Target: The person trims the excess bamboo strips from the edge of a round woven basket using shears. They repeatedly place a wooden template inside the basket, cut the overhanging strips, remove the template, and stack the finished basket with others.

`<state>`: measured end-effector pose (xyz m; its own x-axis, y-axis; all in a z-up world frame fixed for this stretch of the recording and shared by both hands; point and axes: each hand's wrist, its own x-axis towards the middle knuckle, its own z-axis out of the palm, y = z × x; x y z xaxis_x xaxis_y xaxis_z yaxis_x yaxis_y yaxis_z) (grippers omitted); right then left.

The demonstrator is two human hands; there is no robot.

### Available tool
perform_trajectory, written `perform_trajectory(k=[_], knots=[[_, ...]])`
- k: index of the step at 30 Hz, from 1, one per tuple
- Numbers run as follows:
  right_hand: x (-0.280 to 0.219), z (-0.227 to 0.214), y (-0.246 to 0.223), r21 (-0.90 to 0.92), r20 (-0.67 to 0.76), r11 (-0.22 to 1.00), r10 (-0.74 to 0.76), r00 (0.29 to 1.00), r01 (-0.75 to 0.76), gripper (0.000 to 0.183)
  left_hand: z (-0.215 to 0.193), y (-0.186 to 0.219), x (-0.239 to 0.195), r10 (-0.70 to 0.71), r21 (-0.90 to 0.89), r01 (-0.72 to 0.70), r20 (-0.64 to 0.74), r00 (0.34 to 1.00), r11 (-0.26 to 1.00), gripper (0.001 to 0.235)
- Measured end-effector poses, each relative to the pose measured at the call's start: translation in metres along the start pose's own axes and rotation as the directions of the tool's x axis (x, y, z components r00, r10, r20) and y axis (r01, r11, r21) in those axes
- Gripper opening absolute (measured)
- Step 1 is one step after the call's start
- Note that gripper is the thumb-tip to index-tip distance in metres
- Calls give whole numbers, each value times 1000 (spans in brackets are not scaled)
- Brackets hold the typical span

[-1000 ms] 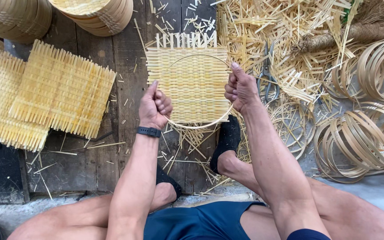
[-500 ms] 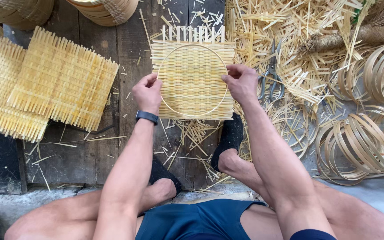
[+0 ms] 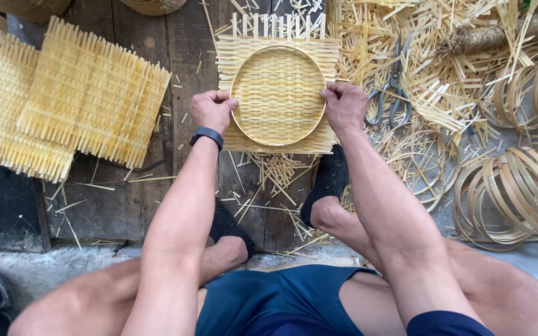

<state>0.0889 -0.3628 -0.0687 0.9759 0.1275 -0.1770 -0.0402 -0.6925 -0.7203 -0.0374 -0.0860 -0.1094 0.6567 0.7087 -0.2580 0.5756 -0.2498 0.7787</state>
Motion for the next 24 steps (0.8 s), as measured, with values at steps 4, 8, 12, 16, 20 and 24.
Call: perform_trajectory(k=[4, 8, 12, 16, 20, 24], knots=[[1, 1, 0, -12, -32, 1000, 10, 999, -10, 19, -2, 2, 4, -40, -64, 43, 43, 998, 997, 24], [8, 3, 0, -60, -18, 996, 72, 997, -73, 20, -4, 7, 10, -131, -122, 140, 81, 988, 983, 23], [13, 5, 5, -60, 26, 995, 84, 996, -82, 19, -7, 13, 17, -241, -132, 266, 178, 954, 955, 17], [15, 5, 9, -67, 30, 998, 17, 999, -15, 20, -10, 9, 17, -260, -242, 316, 237, 936, 917, 17], [16, 4, 10, -26, 37, 1000, 6, 999, -5, 20, -7, -3, 17, -215, -247, 264, 211, 954, 932, 16], [18, 3, 15, 25, 111, 984, 174, 979, -178, 20, 2, -17, 19, -242, -318, 314, 245, 939, 895, 15]])
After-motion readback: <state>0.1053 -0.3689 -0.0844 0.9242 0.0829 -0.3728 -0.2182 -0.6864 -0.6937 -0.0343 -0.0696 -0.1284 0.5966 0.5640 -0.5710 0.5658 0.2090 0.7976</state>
